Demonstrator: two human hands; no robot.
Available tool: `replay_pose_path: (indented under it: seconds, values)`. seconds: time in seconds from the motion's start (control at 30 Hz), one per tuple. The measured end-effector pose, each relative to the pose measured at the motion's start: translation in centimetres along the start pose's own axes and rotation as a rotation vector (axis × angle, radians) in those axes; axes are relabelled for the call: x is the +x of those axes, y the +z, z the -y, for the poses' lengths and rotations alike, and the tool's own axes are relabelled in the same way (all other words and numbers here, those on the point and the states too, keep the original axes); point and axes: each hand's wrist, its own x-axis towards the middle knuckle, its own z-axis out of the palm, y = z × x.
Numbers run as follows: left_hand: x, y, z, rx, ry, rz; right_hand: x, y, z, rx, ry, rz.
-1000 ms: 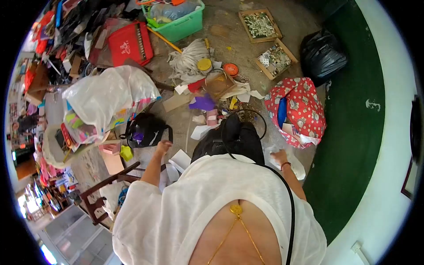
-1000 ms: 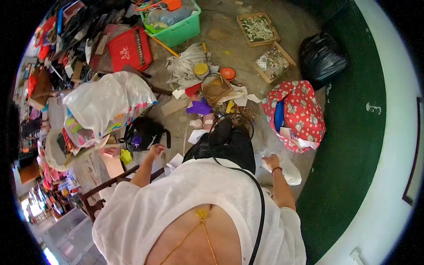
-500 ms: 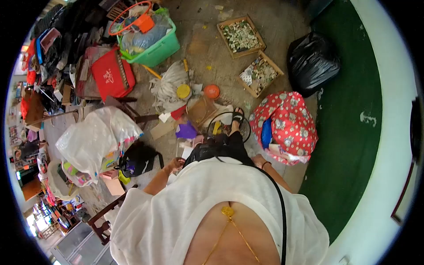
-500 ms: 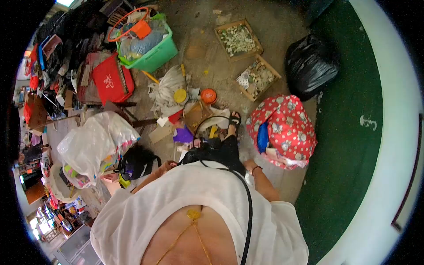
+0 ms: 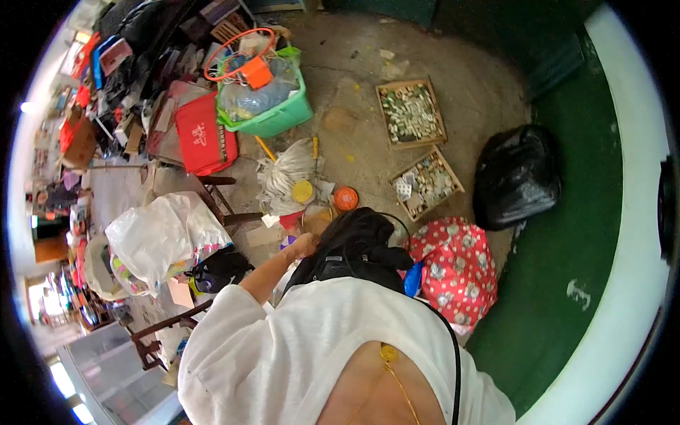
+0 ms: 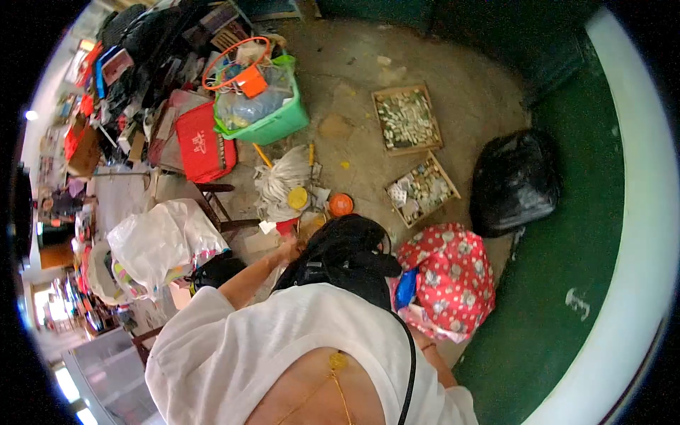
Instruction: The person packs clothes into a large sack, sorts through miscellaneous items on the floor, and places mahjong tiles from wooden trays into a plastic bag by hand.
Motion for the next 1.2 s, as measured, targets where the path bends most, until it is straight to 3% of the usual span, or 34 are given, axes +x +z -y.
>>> replay_pose_path:
  seconds: [0.13,0.23,0.4,0.43,0.47,0.53,0.57,0.67,0.7,0.9,1.0,1.07,1.1,1.2]
  values:
    - [2.9,-4.3,-2.2,-0.020,0.031,0.034,1.9,-6.5,5.5,0.026,-0.022,-0.057]
    - [5.4,-7.1,-1.0,0.105,0.239,0.261,3.3,-10.4,10.2,0.067,-0.053,-0.103]
    - [9.2,-12.2,2.0,-0.108,0.265,0.461,5.1,-15.2,17.2,0.158,-0.076,-0.165]
    - [12.1,-12.4,5.2,-0.039,0.336,0.434,5.2,-15.8,18.3,0.176,-0.072,-0.171]
    - [12.9,-15.1,3.6,-0.040,0.347,0.443,5.4,-16.4,19.4,0.193,-0.063,-0.175]
    - [14.9,-21.8,-0.1,-0.082,0.104,0.110,5.3,-17.5,21.8,0.238,-0.050,-0.180]
    - [20.0,-20.3,5.5,-0.083,0.119,0.120,5.0,-18.2,23.1,0.261,-0.038,-0.186]
    - [24.1,-26.0,3.3,-0.154,0.140,0.196,3.8,-19.6,26.4,0.356,0.001,-0.182]
    - [25.4,-27.7,3.0,-0.250,0.376,0.240,3.4,-19.9,27.5,0.397,0.010,-0.182]
    - [34.5,-28.7,8.9,-0.051,0.343,0.462,0.3,-20.9,32.2,0.688,0.088,-0.175]
    - [36.6,-31.5,7.2,-0.034,0.358,0.443,-0.1,-21.6,34.5,0.824,0.105,-0.166]
    - [36.3,-35.9,2.5,-0.359,0.108,0.269,0.1,-22.2,35.9,0.911,0.112,-0.162]
    - [37.0,-37.0,2.0,-0.340,0.108,0.305,0.4,-22.5,36.7,0.957,0.119,-0.150]
    - [40.9,-40.7,0.7,-0.588,-0.168,0.163,3.2,-24.4,38.7,1.089,0.132,-0.129]
